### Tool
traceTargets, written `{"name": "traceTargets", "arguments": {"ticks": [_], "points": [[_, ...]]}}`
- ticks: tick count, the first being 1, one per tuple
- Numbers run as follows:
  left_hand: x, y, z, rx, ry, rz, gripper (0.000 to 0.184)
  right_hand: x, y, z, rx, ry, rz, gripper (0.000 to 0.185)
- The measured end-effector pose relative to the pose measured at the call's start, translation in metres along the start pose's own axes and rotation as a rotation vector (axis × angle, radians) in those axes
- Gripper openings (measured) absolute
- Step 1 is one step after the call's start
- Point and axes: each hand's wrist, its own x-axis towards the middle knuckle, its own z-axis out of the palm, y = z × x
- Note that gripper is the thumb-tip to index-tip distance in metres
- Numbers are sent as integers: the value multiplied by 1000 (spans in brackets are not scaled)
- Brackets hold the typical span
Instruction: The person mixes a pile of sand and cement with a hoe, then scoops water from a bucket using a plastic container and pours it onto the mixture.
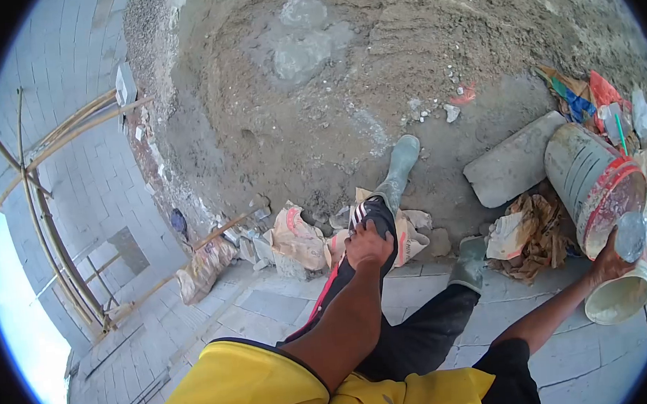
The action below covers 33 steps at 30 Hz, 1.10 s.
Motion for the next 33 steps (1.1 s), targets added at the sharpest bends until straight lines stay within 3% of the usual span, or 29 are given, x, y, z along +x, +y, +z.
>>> {"name": "traceTargets", "arguments": {"ticks": [2, 4, 8, 12, 14, 18, 21, 23, 27, 30, 33], "points": [[2, -8, 2, -34, -1, 20, 57, -25, 21, 30, 5, -68, -269, 79], [1, -10, 2, -54, -15, 7, 57, -57, -47, 79, -88, -160, -593, 74], [2, -13, 2, -103, -25, -17, 57, -161, -160, 205, -105, -691, -576, 81], [4, -12, -6, -93, -88, -46, 60, -279, -287, 313, -273, -1019, -602, 86], [2, -12, -1, -93, -78, -43, 55, -323, -337, 345, -293, -1029, -632, 87], [12, -21, 19, -99, -128, -47, 55, -328, -401, 331, -251, -1128, -546, 89], [11, -13, 16, -72, -145, -39, 54, -296, -380, 300, -198, -1084, -455, 91], [4, -6, 2, -56, 5, -38, 53, -258, -332, 277, -203, -1048, -323, 92], [3, 3, -9, -2, -36, -36, 56, -149, -182, 169, 87, -510, -69, 90], [4, 6, 6, 19, 57, 19, 60, -65, -84, 47, -210, 33, 42, 81], [-7, 21, -8, 75, 2, 49, 61, -9, 20, -16, -213, 215, 126, 87]]}}
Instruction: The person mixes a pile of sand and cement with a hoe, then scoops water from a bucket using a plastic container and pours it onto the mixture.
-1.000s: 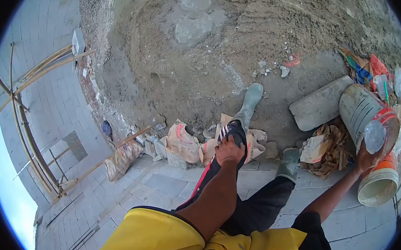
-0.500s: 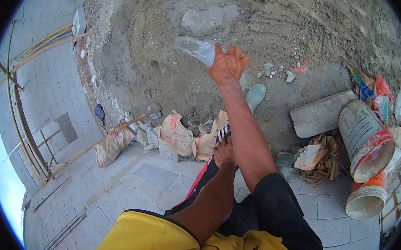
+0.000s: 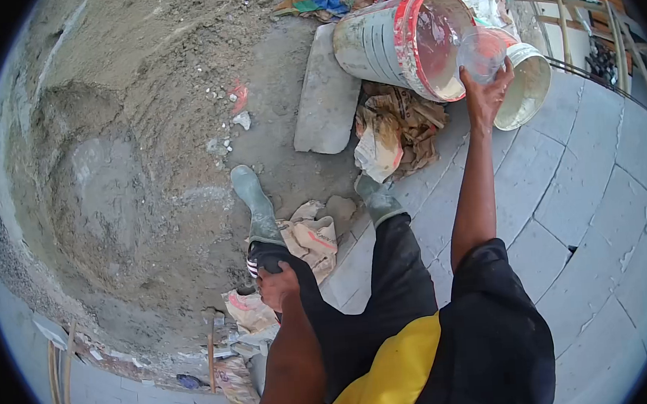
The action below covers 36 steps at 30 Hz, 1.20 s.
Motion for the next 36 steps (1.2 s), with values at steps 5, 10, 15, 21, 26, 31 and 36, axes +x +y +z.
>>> {"name": "traceTargets", "arguments": {"ticks": [5, 10, 15, 21, 26, 31, 36], "points": [[-2, 6, 5, 74, 79, -15, 62, 31, 128, 74, -320, -496, 43, 100], [-7, 16, 7, 135, 49, -38, 65, 33, 146, 157, -640, -890, 184, 88], [-8, 19, 11, 162, 42, -46, 66, 23, 171, 175, -611, -925, 205, 80], [-9, 19, 8, 138, 40, -42, 67, 28, 126, 128, 501, -327, 395, 96], [-1, -2, 5, -22, -1, -24, 68, 35, 62, 62, 413, -42, 148, 86], [9, -20, 5, -109, -98, -82, 71, 33, 25, 46, 124, -152, -357, 73], [14, -34, 11, -205, -162, -97, 72, -93, -181, 119, 284, -433, -648, 76]]}}
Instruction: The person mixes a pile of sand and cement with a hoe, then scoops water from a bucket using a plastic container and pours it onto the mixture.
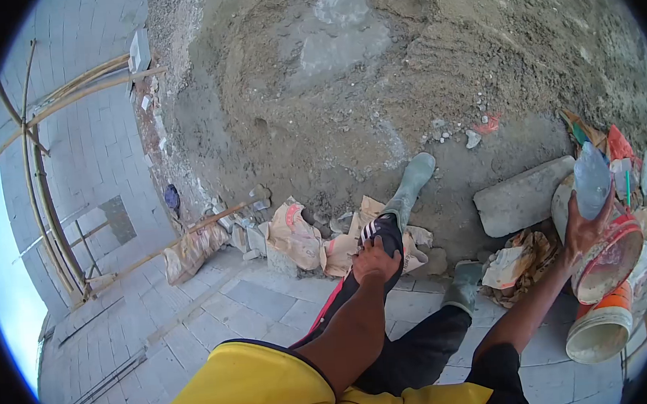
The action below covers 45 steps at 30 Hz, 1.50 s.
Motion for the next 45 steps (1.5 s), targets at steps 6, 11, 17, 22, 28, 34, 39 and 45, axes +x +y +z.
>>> {"name": "traceTargets", "arguments": {"ticks": [6, 11, 17, 22, 28, 34, 39, 45], "points": [[2, -3, -2, -35, -34, -8, 73, 17, -257, 193, -156, -592, -53, 87], [3, -7, 1, -10, -87, -5, 73, 12, -381, 221, -76, -792, -74, 92], [3, 1, -8, -27, -83, -11, 73, 5, -294, 164, 141, -759, 183, 94], [4, 3, -9, 4, -21, -8, 71, -16, -74, 33, 86, 2, 250, 93], [-4, 16, 0, 100, 13, 50, 66, -69, 219, -165, -709, 409, 689, 101], [-9, 19, 11, 161, 156, 49, 67, -198, 520, -98, -831, -400, 510, 89], [-13, 25, 10, 205, 133, 48, 69, -176, 496, -57, -373, -446, 757, 68], [-18, 28, 11, 212, 97, 30, 71, -157, 443, -42, 242, 1, 921, 54]]}}
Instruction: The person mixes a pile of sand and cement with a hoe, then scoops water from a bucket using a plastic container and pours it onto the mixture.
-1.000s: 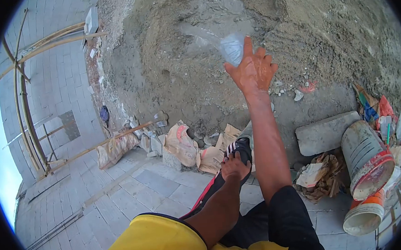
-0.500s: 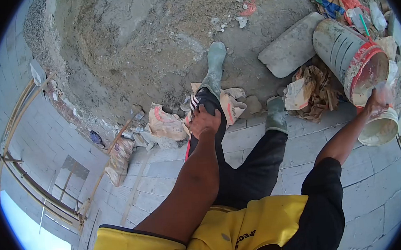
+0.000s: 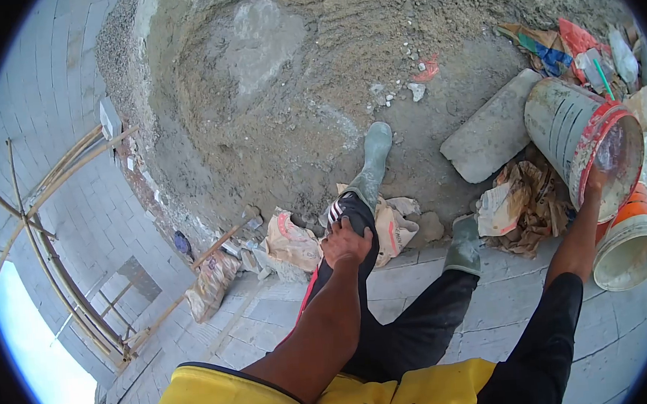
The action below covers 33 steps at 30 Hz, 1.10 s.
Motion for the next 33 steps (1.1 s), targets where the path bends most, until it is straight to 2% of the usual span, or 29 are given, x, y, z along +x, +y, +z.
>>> {"name": "traceTargets", "arguments": {"ticks": [1, 3, 5, 6, 7, 9, 12, 15, 17, 19, 20, 22, 24, 25, 27, 28, 30, 31, 32, 33], "points": [[-2, -1, -1, -18, 27, 3, 71, -15, -21, -7, -231, 149, -58, 58], [-1, -1, -3, -37, -27, 10, 72, -70, -101, 0, 311, 271, 76, 85], [0, -6, 3, -50, 16, 23, 72, -86, -126, -7, 408, 495, 105, 97], [2, -8, 5, -41, 39, 41, 72, -92, -134, -23, 35, 622, 19, 93], [2, -9, 5, -55, 38, 39, 71, -72, -98, -48, -210, 672, -285, 85], [5, -13, 4, -66, 29, 39, 71, -97, -125, -75, -454, 811, -409, 82], [9, -20, 8, -105, 26, 34, 70, -181, -211, -53, -495, 766, -447, 82], [9, -25, 7, -142, 17, 48, 68, -248, -285, 22, -448, 548, -514, 83], [9, -25, 0, -168, 22, 43, 67, -286, -329, 98, -275, 280, -567, 83], [8, -27, 2, -189, 33, 50, 66, -319, -368, 179, -239, 30, -608, 86], [10, -27, 3, -190, 45, 57, 66, -337, -395, 219, -232, -102, -475, 90], [11, -26, 2, -213, 49, 62, 64, -358, -428, 303, -269, -278, -380, 98], [9, -28, -2, -193, -6, 42, 64, -380, -486, 361, -422, -513, -309, 96], [10, -29, -3, -192, -8, 43, 64, -385, -503, 389, -407, -591, -285, 94], [8, -29, -4, -183, -37, 32, 64, -383, -517, 446, -186, -822, -230, 90], [7, -29, -1, -183, -44, 32, 64, -383, -520, 459, -192, -824, -227, 90], [10, -28, 0, -181, -37, 30, 65, -392, -551, 452, 21, -1100, 109, 96], [10, -27, 0, -180, -41, 38, 65, -397, -561, 427, 174, -1159, 211, 89], [10, -26, -3, -187, -59, 29, 64, -397, -551, 414, 172, -1149, 214, 89], [11, -24, -6, -193, -75, 19, 63, -393, -541, 402, 347, -1175, 329, 82]]}}
